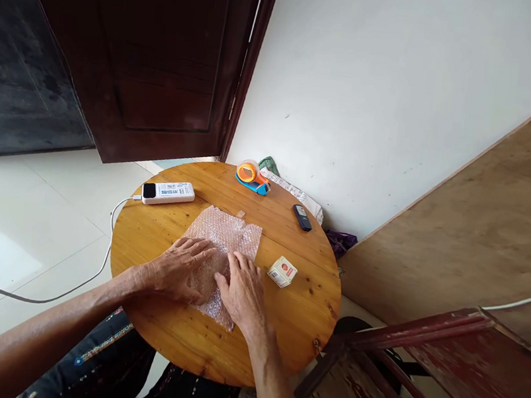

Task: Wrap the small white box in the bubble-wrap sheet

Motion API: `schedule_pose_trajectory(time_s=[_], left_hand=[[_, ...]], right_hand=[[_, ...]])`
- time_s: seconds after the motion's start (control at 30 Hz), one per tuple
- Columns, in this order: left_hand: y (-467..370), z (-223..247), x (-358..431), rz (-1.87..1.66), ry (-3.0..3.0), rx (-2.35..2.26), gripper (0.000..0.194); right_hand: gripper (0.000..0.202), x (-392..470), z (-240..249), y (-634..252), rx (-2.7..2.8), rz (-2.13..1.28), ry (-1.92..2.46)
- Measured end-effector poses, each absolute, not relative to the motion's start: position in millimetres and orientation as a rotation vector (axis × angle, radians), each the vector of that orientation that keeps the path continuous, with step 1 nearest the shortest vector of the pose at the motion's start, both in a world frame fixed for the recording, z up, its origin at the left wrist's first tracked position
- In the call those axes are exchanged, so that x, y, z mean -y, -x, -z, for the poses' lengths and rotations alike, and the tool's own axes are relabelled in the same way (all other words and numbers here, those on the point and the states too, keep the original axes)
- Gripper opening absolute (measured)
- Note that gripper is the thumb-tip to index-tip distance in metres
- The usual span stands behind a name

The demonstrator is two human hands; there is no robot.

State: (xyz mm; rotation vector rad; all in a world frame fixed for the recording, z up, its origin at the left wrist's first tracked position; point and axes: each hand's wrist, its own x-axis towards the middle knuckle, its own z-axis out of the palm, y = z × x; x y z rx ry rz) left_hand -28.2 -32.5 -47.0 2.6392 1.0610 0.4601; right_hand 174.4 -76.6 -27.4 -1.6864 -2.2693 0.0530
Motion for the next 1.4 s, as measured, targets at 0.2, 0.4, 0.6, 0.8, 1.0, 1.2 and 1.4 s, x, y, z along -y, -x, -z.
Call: schedule_pose_trajectory(time_s=[0.2,0.4,0.6,0.8,1.0,1.2,1.4], left_hand=[[43,47,41,-0.420,-2.687,-1.063,0.096],[64,49,60,-0.511,-2.638,-1.257,0.083],[79,57,73,-0.704,-2.586,-1.295,0.067],[78,57,68,-0.801,-2.507,-1.344,0.034],[78,54,67,-0.816,-2.496,-1.380,0.018],[78,54,66,-0.816,-2.493,-1.374,0.024],[78,52,67,-0.809,-2.500,-1.380,0.024]], right_hand=[[0.050,77,44,-187,2.286,-0.089,1.674],[0.051,78,56,-191,2.234,-0.021,1.649],[0.048,76,60,-188,2.220,0.042,1.627],[0.048,73,59,-189,2.206,0.002,1.623],[0.040,73,56,-186,2.165,0.071,1.588],[0.040,74,53,-182,2.154,0.164,1.668],[0.040,74,54,-181,2.147,0.167,1.672]])
